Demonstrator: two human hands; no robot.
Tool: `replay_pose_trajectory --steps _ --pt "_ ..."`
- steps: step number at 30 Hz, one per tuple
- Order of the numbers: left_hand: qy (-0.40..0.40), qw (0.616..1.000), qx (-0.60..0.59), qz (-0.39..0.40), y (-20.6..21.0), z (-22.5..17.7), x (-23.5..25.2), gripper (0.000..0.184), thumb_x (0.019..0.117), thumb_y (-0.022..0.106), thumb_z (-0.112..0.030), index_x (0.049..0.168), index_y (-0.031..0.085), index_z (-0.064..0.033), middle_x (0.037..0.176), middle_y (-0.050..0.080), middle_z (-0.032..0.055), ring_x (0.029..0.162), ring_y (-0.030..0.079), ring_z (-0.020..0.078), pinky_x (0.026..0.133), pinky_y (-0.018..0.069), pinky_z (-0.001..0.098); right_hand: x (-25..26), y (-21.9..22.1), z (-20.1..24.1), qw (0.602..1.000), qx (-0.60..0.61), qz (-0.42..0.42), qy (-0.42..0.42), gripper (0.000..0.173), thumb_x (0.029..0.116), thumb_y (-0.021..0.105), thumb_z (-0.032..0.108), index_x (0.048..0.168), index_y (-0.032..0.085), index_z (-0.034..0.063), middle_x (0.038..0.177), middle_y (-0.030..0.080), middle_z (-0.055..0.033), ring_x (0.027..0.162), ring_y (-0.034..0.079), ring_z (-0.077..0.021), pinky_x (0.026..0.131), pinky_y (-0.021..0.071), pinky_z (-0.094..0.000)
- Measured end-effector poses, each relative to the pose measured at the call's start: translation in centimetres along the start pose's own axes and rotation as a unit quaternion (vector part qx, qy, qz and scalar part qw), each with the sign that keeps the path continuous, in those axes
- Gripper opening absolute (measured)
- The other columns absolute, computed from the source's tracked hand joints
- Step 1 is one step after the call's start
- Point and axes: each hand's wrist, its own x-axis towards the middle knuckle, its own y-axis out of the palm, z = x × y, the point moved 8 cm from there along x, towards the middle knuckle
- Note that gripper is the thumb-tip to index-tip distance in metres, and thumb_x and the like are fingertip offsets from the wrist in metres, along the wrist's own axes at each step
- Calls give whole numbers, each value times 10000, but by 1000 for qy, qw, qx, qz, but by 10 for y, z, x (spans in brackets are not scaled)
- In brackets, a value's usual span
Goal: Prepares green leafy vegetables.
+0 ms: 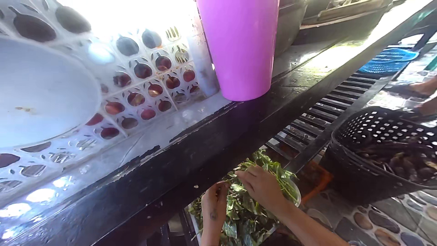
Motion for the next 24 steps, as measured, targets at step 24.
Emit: replay_pose_trajectory --steps 24 --pt "1 992 111 53 14 2 -6 175 983 637 -289 1007 776 -185 754 712 -93 661 664 21 634 573 266 -10 26 1 996 8 85 -3 165 938 630 297 909 759 198 842 688 1 839 684 -199 695 559 -401"
